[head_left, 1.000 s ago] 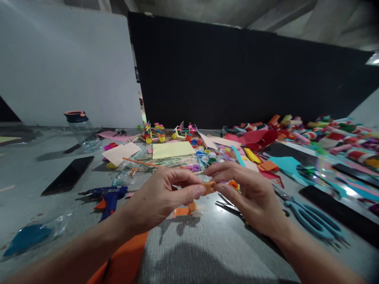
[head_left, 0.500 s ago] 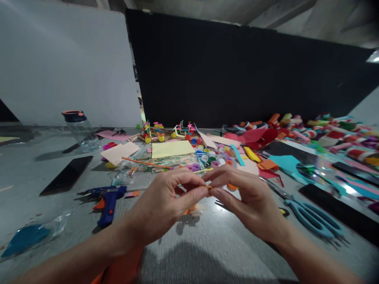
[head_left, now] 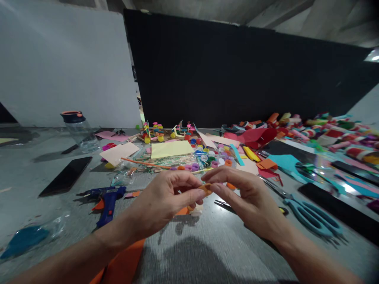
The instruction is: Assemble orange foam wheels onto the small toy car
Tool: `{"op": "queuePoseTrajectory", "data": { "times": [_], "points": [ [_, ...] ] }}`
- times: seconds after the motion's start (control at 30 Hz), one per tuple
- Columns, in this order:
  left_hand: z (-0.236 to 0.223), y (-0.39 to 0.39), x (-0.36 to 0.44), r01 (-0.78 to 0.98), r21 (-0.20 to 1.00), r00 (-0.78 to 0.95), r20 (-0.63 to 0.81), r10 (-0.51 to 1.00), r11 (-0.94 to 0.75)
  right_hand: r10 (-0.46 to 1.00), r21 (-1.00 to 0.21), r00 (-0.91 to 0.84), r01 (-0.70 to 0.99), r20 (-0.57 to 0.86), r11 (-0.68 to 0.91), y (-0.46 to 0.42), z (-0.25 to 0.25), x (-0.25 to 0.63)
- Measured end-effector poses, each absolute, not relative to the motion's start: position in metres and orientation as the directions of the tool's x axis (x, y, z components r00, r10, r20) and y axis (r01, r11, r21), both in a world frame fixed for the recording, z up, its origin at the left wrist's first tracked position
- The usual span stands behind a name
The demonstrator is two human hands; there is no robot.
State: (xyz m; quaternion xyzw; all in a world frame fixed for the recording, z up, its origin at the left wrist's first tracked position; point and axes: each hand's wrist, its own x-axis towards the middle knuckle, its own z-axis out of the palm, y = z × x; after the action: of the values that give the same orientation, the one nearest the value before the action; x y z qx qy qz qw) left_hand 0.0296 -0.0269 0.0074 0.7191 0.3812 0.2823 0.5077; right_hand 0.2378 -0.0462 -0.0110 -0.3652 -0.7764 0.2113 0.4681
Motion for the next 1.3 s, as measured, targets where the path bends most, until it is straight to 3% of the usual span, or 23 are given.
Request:
{"op": "queuePoseTrajectory", "data": {
  "times": [0.2, 0.87, 1.03, 1.2, 1.3],
  "points": [
    [0.003, -0.025, 0.031, 0.256, 0.949, 0.536, 0.017, 0.844, -0.181, 0.829, -0.798, -0.336, 0.27, 0.447, 0.539, -0.045, -0.012, 0.238],
    [0.002, -0.03, 0.032, 0.338, 0.896, 0.526, 0.074, 0.848, -0.288, 0.865, -0.842, -0.305, 0.253, 0.398, 0.476, -0.045, -0.012, 0.238],
    [0.005, -0.026, 0.032, 0.259, 0.937, 0.53, 0.066, 0.846, -0.235, 0.9, -0.881, -0.251, 0.23, 0.357, 0.414, -0.043, -0.015, 0.239],
    [0.007, -0.023, 0.031, 0.241, 0.962, 0.571, -0.035, 0.82, -0.127, 0.914, -0.901, -0.245, 0.217, 0.323, 0.376, -0.04, -0.019, 0.242],
    [0.008, -0.022, 0.031, 0.237, 0.963, 0.579, -0.033, 0.815, -0.13, 0.905, -0.918, -0.271, 0.135, 0.328, 0.373, -0.038, -0.022, 0.243]
  ]
}}
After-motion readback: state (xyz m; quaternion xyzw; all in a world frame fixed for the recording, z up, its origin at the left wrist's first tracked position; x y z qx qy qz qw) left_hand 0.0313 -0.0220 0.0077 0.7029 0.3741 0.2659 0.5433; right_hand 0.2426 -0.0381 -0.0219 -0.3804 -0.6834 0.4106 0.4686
